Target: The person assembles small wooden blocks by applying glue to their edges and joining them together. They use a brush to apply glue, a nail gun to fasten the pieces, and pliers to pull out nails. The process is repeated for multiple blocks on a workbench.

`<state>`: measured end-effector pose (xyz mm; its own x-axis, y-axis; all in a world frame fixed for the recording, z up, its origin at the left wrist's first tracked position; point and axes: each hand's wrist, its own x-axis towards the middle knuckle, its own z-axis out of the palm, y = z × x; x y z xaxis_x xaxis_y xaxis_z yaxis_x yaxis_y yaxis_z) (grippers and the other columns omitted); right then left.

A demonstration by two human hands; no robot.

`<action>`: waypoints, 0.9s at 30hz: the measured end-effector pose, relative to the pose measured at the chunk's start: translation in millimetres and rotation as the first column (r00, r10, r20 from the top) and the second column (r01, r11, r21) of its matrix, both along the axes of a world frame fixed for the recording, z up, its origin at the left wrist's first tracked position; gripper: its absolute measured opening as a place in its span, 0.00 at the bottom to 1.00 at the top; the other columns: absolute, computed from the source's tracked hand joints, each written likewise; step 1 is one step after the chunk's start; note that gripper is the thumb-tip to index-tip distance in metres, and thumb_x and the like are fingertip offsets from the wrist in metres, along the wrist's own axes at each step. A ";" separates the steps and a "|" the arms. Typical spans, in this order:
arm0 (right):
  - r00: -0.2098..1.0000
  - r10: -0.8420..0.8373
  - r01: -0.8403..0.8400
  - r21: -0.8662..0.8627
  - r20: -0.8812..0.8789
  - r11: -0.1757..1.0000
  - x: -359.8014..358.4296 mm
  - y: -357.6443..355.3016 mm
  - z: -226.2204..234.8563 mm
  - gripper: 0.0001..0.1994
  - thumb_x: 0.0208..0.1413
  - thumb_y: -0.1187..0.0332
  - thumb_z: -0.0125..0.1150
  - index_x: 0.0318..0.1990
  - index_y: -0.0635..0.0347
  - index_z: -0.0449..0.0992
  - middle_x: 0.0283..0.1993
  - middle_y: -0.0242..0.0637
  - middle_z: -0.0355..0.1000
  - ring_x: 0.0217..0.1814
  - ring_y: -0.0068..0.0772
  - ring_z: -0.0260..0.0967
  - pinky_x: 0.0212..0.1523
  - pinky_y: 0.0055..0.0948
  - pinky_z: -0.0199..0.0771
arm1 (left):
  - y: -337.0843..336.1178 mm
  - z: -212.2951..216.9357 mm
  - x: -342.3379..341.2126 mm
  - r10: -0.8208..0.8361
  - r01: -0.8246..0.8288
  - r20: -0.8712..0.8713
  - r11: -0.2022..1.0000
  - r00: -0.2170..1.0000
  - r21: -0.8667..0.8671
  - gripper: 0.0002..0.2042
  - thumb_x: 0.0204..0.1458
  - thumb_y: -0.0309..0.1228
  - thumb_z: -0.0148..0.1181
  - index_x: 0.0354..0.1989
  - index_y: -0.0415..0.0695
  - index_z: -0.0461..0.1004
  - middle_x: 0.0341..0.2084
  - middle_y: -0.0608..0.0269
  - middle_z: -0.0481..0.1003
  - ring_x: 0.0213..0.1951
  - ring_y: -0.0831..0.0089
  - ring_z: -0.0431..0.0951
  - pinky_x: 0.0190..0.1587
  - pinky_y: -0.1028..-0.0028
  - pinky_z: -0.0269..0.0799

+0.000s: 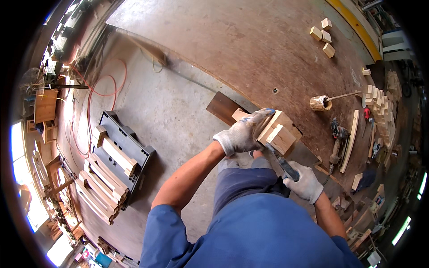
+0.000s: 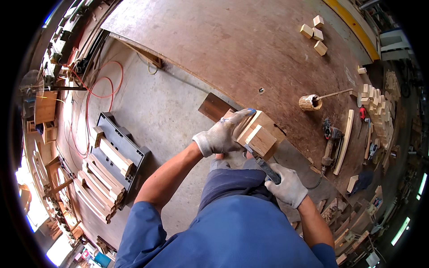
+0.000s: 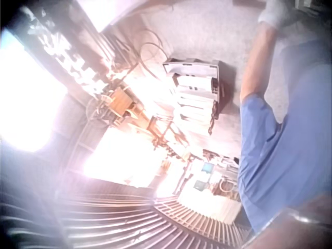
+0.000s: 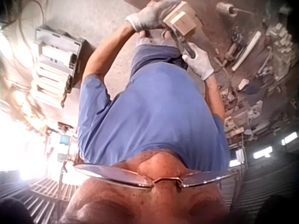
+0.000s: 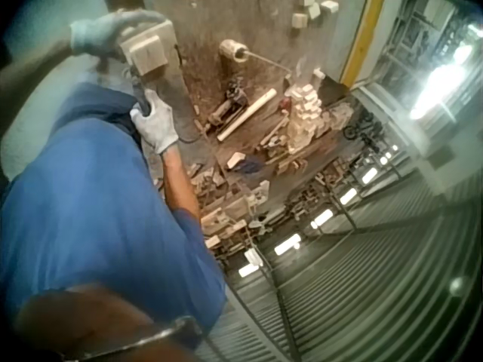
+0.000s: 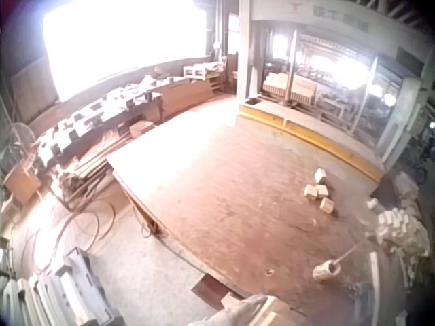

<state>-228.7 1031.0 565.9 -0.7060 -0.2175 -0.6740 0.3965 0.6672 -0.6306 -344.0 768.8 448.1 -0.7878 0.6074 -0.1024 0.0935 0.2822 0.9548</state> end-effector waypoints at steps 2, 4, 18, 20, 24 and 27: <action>0.999 0.015 -0.014 0.019 -0.032 1.000 4.3 3.5 -6.3 0.21 0.52 0.65 0.66 0.53 0.66 0.79 0.41 0.48 0.81 0.46 0.48 0.82 0.53 0.40 0.79 | 0.3 0.9 -0.8 -0.002 0.002 0.010 1.000 1.000 0.001 0.55 0.34 0.31 0.84 0.76 0.47 0.59 0.69 0.45 0.67 0.65 0.46 0.70 0.70 0.54 0.70; 0.996 0.051 -0.047 0.057 -0.070 0.997 10.2 9.1 -16.2 0.23 0.52 0.64 0.66 0.55 0.66 0.79 0.42 0.49 0.81 0.47 0.49 0.82 0.53 0.41 0.79 | -0.4 0.5 -0.8 -0.001 0.001 0.001 1.000 1.000 0.000 0.55 0.35 0.31 0.84 0.76 0.46 0.59 0.69 0.44 0.66 0.67 0.46 0.70 0.70 0.55 0.69; 1.000 -0.006 0.006 -0.002 0.004 1.000 -21.0 -21.0 8.9 0.24 0.54 0.66 0.65 0.59 0.62 0.78 0.39 0.47 0.81 0.43 0.43 0.81 0.52 0.39 0.79 | -14.7 53.5 -33.8 -0.224 0.135 -0.376 0.959 0.899 -0.250 0.58 0.35 0.28 0.81 0.80 0.54 0.54 0.77 0.44 0.56 0.76 0.42 0.57 0.75 0.52 0.63; 0.999 0.008 -0.008 0.006 -0.047 1.000 -23.8 -20.8 7.5 0.24 0.54 0.65 0.65 0.59 0.61 0.78 0.39 0.47 0.80 0.42 0.44 0.80 0.51 0.39 0.79 | -12.9 55.0 -39.2 -0.233 0.132 -0.385 0.953 0.893 -0.272 0.57 0.35 0.30 0.83 0.78 0.55 0.56 0.76 0.44 0.56 0.76 0.42 0.57 0.75 0.53 0.64; 0.999 -0.015 0.016 0.037 -0.045 0.999 -28.6 -13.8 -1.3 0.24 0.54 0.64 0.65 0.59 0.60 0.78 0.40 0.48 0.80 0.44 0.44 0.81 0.52 0.39 0.79 | -15.0 45.8 -52.9 -0.237 0.155 -0.291 0.948 0.927 -0.277 0.56 0.34 0.32 0.85 0.77 0.53 0.59 0.74 0.44 0.60 0.74 0.43 0.61 0.73 0.54 0.66; 0.997 -0.055 0.058 0.042 -0.063 0.997 -28.1 -6.7 -8.6 0.24 0.54 0.63 0.66 0.59 0.60 0.78 0.41 0.49 0.80 0.46 0.45 0.81 0.54 0.39 0.79 | -5.8 35.5 -57.7 -0.188 0.126 -0.312 0.970 0.931 -0.206 0.55 0.34 0.32 0.85 0.76 0.53 0.59 0.73 0.43 0.61 0.73 0.42 0.62 0.72 0.55 0.68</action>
